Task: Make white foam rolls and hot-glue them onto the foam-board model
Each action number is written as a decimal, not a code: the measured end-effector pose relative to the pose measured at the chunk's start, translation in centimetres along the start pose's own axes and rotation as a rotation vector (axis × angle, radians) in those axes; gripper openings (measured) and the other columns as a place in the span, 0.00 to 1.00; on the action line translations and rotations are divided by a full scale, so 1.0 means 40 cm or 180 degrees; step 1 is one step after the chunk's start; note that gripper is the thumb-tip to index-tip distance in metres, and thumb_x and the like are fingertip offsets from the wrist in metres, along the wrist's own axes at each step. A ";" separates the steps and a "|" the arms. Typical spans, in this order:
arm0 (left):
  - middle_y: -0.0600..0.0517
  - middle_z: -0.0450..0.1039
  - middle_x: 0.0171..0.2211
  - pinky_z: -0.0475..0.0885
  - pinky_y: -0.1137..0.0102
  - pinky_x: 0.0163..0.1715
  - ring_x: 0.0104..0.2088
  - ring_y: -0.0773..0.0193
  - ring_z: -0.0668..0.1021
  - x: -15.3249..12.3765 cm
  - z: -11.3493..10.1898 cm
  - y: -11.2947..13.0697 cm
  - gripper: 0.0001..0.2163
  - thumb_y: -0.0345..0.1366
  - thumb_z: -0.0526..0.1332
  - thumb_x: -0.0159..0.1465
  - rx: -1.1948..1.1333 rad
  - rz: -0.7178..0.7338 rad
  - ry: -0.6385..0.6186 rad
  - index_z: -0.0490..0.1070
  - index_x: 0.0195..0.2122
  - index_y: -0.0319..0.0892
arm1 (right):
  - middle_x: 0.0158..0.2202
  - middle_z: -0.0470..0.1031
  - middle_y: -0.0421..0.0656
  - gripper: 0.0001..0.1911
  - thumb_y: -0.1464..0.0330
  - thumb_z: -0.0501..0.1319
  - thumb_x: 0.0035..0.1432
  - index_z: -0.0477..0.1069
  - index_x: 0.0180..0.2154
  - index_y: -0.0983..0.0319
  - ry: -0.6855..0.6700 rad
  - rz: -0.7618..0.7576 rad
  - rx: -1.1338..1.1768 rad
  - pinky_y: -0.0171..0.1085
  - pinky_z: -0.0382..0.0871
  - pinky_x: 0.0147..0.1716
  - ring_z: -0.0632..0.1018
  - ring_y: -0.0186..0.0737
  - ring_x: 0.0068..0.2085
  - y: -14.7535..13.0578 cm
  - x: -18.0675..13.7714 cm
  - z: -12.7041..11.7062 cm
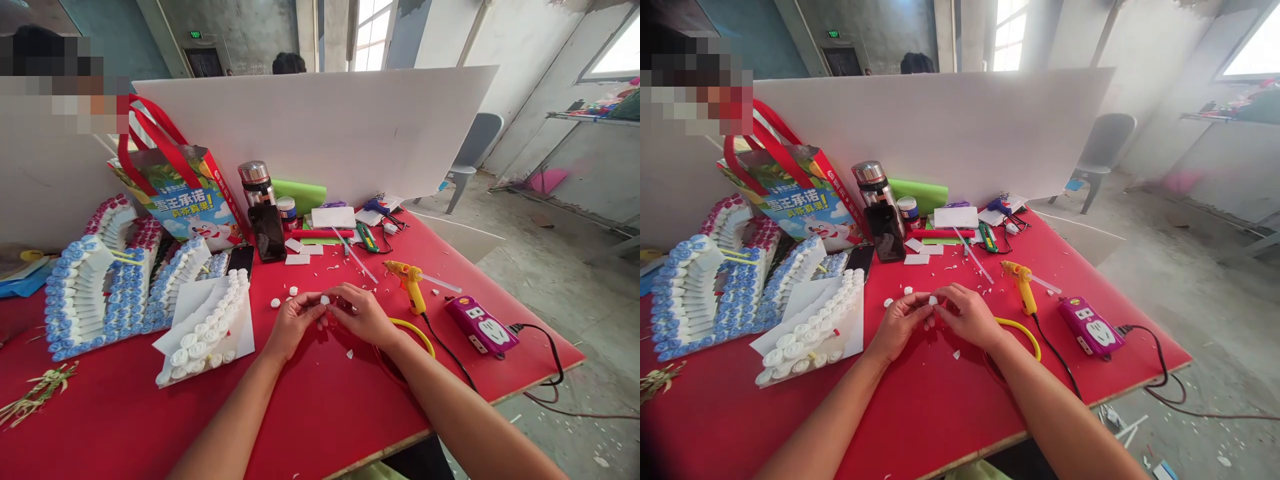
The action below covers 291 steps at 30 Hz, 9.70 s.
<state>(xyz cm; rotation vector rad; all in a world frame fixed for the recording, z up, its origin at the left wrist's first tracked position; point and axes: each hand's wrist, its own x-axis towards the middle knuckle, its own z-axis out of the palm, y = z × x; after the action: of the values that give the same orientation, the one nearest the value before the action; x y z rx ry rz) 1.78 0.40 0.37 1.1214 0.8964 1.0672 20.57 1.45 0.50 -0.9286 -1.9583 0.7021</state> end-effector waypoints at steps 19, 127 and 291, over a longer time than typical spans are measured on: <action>0.48 0.76 0.38 0.75 0.70 0.24 0.24 0.65 0.78 -0.012 0.008 -0.010 0.10 0.39 0.67 0.61 0.0588 0.0365 0.0176 0.78 0.42 0.43 | 0.27 0.76 0.41 0.10 0.66 0.57 0.66 0.77 0.39 0.61 0.0186 0.0265 -0.0126 0.33 0.65 0.29 0.72 0.34 0.27 0.000 -0.006 0.001; 0.52 0.76 0.28 0.75 0.69 0.29 0.27 0.64 0.79 -0.024 -0.016 -0.002 0.12 0.38 0.69 0.59 -0.0627 0.0049 0.0381 0.74 0.41 0.40 | 0.33 0.76 0.41 0.22 0.55 0.62 0.60 0.67 0.50 0.59 -0.0623 0.1162 -0.1691 0.35 0.64 0.27 0.74 0.39 0.28 -0.136 -0.139 -0.062; 0.40 0.74 0.56 0.62 0.54 0.64 0.60 0.49 0.73 -0.024 -0.035 0.017 0.17 0.26 0.59 0.61 -0.1858 -0.0444 -0.0284 0.75 0.51 0.36 | 0.35 0.67 0.44 0.17 0.69 0.59 0.55 0.69 0.48 0.61 -0.1121 0.2220 -0.2645 0.35 0.55 0.30 0.71 0.38 0.30 -0.033 -0.135 -0.137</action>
<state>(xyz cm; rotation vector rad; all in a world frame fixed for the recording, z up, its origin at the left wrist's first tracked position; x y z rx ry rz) 0.08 -0.12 0.76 0.6039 0.5287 1.0603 26.85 -2.99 1.79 -2.1813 -2.2688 0.4075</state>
